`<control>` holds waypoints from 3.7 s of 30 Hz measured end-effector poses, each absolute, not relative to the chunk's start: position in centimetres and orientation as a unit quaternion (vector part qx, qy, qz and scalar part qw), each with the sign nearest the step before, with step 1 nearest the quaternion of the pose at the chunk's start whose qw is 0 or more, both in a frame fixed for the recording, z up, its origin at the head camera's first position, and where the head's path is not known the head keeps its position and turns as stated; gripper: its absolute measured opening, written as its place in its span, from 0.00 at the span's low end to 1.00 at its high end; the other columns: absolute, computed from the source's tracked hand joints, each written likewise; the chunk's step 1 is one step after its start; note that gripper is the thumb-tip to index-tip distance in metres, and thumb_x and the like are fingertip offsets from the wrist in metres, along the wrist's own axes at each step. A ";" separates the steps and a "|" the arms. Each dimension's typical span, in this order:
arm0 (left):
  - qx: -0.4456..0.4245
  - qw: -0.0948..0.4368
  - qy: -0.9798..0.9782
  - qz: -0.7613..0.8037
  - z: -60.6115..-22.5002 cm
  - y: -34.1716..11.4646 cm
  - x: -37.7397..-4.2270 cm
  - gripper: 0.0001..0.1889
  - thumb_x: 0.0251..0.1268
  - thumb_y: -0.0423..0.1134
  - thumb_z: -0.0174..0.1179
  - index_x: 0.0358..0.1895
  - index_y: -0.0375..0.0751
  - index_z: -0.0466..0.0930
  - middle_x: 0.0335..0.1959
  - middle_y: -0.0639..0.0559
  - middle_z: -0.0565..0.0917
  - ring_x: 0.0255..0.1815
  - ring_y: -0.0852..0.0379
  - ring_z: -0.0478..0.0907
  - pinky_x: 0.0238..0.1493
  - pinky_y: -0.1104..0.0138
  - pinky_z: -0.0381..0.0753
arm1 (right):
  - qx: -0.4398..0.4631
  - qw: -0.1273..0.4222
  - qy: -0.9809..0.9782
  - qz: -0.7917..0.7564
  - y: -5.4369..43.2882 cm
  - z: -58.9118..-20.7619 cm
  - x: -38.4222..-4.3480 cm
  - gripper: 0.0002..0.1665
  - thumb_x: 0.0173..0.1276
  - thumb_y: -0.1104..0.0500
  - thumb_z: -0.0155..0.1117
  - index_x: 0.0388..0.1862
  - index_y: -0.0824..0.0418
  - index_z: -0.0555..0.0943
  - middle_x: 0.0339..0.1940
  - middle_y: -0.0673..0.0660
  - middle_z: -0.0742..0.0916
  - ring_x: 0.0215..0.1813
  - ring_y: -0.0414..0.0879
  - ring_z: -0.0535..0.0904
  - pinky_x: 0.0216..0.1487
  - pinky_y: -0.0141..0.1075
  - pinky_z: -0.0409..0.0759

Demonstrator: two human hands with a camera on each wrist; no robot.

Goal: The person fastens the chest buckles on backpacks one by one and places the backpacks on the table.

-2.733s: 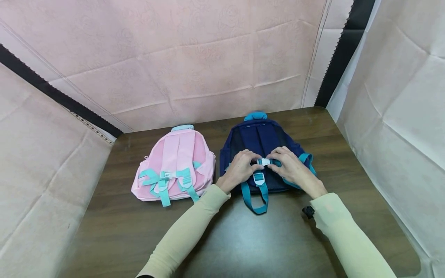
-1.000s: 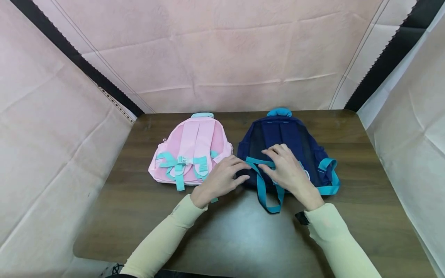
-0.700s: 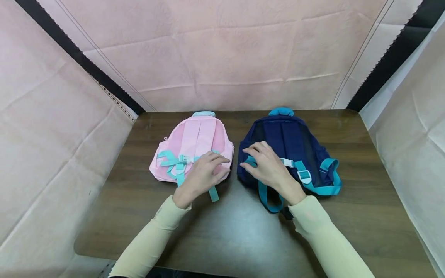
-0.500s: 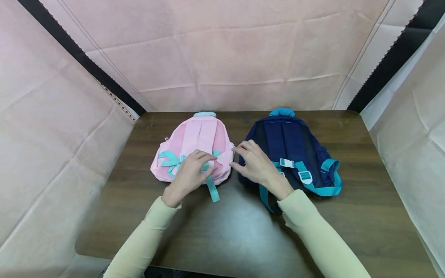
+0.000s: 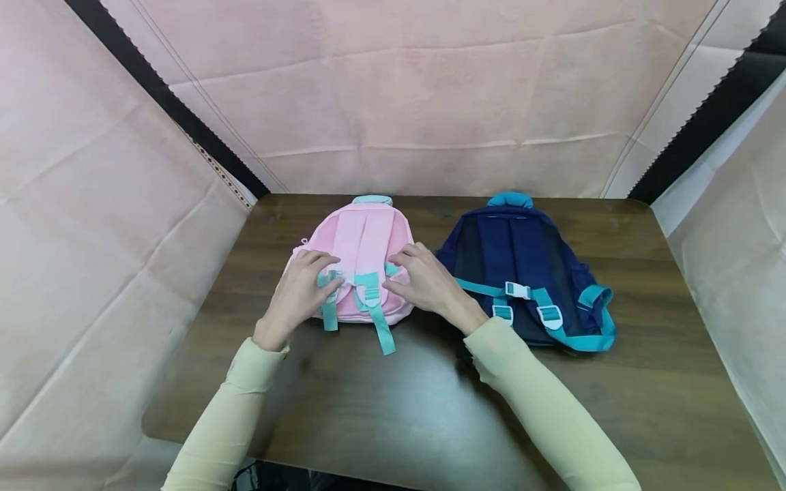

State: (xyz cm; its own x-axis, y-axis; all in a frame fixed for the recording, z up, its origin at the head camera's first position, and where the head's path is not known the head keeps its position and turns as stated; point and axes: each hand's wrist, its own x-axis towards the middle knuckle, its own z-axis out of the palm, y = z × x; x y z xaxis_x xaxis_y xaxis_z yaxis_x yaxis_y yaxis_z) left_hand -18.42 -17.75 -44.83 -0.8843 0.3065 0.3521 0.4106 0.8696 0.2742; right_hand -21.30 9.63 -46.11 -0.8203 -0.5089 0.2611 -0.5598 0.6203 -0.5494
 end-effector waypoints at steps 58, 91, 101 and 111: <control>-0.156 0.066 -0.949 -0.265 -47.5 -20.8 -20.6 0.16 0.69 0.38 0.76 0.55 0.35 0.90 0.49 0.41 0.91 0.52 0.45 0.83 0.57 0.52 0.86 | 0.324 -0.039 -0.903 0.280 1.4 -48.1 -23.7 0.19 0.74 0.60 0.76 0.61 0.63 0.90 0.56 0.62 0.90 0.55 0.54 0.79 0.58 0.43 0.86; -0.169 0.080 -0.941 -0.281 -47.7 -20.5 -20.7 0.14 0.67 0.38 0.77 0.53 0.38 0.91 0.48 0.44 0.92 0.51 0.47 0.84 0.55 0.53 0.87 | 0.314 -0.010 -0.894 0.319 2.6 -47.2 -23.7 0.20 0.73 0.60 0.77 0.60 0.67 0.90 0.57 0.64 0.90 0.57 0.56 0.81 0.63 0.48 0.86; -0.172 0.085 -0.946 -0.261 -47.8 -19.9 -21.0 0.14 0.66 0.38 0.78 0.52 0.38 0.91 0.47 0.45 0.92 0.51 0.48 0.83 0.54 0.54 0.87 | 0.332 -0.008 -0.885 0.326 2.9 -48.0 -24.2 0.19 0.76 0.58 0.73 0.61 0.66 0.89 0.58 0.64 0.90 0.56 0.54 0.80 0.61 0.46 0.85; -0.176 0.094 -0.946 -0.256 -47.8 -19.4 -21.0 0.13 0.65 0.35 0.78 0.50 0.36 0.91 0.44 0.44 0.91 0.50 0.47 0.83 0.54 0.54 0.87 | 0.331 -0.009 -0.893 0.304 2.8 -47.0 -23.4 0.19 0.76 0.60 0.73 0.61 0.67 0.89 0.58 0.65 0.89 0.56 0.56 0.81 0.62 0.48 0.87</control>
State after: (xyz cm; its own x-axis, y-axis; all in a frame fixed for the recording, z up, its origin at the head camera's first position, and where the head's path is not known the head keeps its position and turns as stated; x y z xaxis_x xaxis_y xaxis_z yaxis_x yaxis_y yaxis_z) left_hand -21.05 -19.38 -47.79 -0.9207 0.2842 0.2675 0.3803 0.8072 0.4514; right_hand -23.42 2.77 -46.97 -0.7808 -0.5967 0.1853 -0.5860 0.5964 -0.5486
